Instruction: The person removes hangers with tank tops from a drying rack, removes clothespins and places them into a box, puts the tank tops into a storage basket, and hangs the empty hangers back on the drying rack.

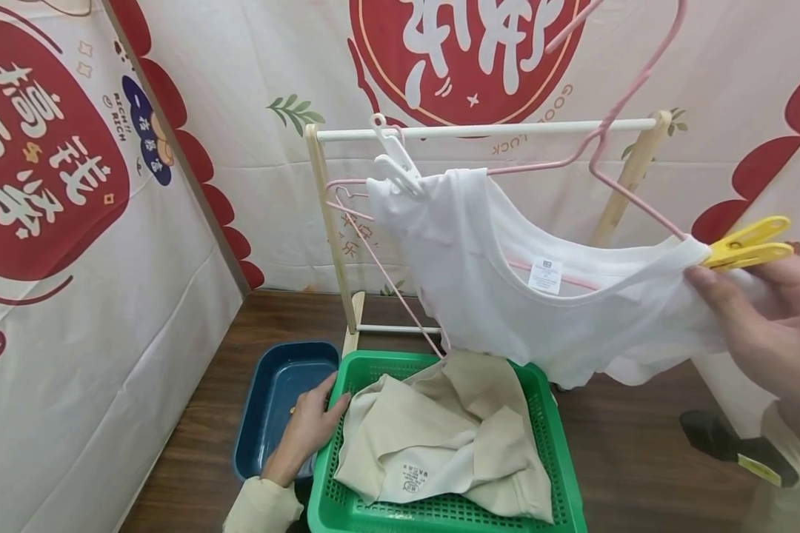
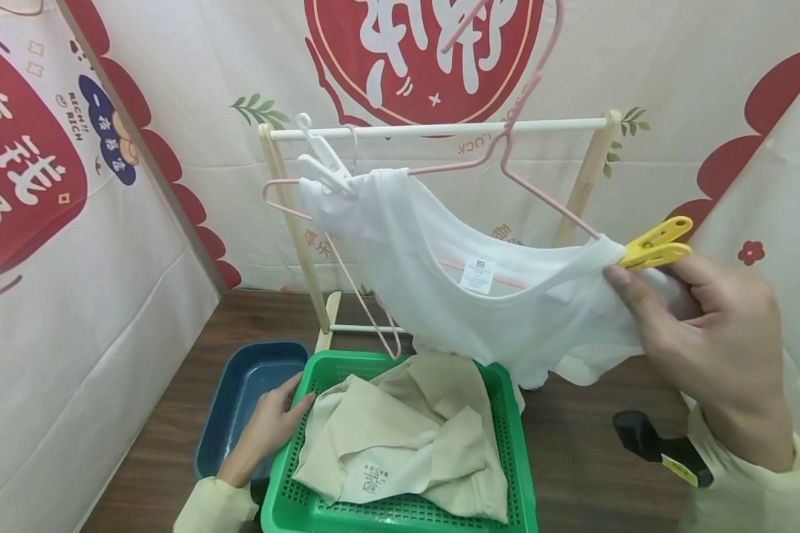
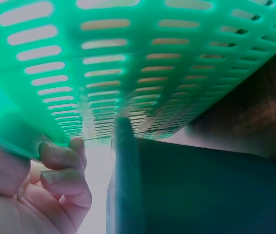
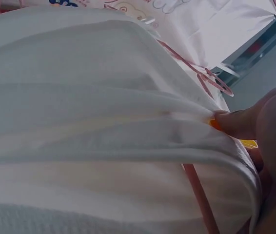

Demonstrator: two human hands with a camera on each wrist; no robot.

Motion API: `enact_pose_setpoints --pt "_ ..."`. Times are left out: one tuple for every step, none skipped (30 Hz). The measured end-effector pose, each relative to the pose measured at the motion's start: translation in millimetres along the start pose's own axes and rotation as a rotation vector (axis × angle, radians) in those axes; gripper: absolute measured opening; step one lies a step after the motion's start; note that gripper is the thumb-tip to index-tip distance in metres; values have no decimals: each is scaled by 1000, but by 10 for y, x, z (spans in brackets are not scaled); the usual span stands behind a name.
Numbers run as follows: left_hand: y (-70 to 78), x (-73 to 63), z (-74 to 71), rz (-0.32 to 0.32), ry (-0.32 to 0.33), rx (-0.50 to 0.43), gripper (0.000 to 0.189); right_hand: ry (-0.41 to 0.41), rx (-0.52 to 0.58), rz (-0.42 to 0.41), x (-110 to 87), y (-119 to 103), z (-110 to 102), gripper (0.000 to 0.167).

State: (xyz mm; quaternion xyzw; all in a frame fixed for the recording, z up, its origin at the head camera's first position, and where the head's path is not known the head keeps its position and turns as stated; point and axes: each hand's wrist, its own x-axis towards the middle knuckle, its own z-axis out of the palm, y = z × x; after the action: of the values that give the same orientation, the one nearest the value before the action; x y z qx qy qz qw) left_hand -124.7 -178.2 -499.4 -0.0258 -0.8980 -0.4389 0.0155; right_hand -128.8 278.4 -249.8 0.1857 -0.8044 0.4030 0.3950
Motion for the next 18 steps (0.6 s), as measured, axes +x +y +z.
enact_pose_setpoints --pt "-1 -1 -1 0 0 1 44 4 16 8 -13 3 2 26" --pt "-2 -1 -1 -2 1 2 45 -6 4 12 -27 6 -8 28" --pt "-3 -2 -2 -2 0 3 45 -10 2 26 -42 10 -15 29" --pt "-3 -3 -2 -3 -1 2 45 -16 -17 56 -58 6 -27 31" --pt "-3 -4 -3 -3 -1 2 46 -23 -6 82 -65 5 -36 33" --pt "-2 -5 -4 -3 -1 1 46 -34 -13 108 -75 4 -49 35" --pt "-1 -6 -6 -2 0 0 46 -48 -26 134 -85 3 -65 37" --pt "-1 -6 -7 -2 -1 1 46 -62 -61 158 -96 1 -88 39" --pt "0 -6 -8 -1 -2 1 46 -67 -85 178 -108 2 -102 41" --pt "0 -6 -8 -1 -2 -1 47 -77 -117 198 -125 1 -121 43" --pt "0 -6 -7 -1 -2 -1 46 -78 -127 203 -140 5 -137 43" --pt "0 -6 -6 -1 -3 -4 46 -76 -148 208 -160 11 -152 43" --pt "-1 -4 -5 -1 -2 -5 46 -78 -165 221 -184 15 -167 44" --pt "-3 -4 -3 -2 -3 -8 45 -69 -177 238 -208 16 -176 43" --pt "-4 -3 0 -3 -3 -12 45 -64 -182 251 -230 16 -182 42" --pt "-5 -3 2 -4 -3 -16 45 -59 -181 272 -251 12 -185 41" --pt "-8 -2 3 -5 -1 -17 45 -50 -179 298 -268 4 -184 42" --pt "-12 -2 6 -6 -1 -21 45 -36 -151 317 -279 -4 -178 42"
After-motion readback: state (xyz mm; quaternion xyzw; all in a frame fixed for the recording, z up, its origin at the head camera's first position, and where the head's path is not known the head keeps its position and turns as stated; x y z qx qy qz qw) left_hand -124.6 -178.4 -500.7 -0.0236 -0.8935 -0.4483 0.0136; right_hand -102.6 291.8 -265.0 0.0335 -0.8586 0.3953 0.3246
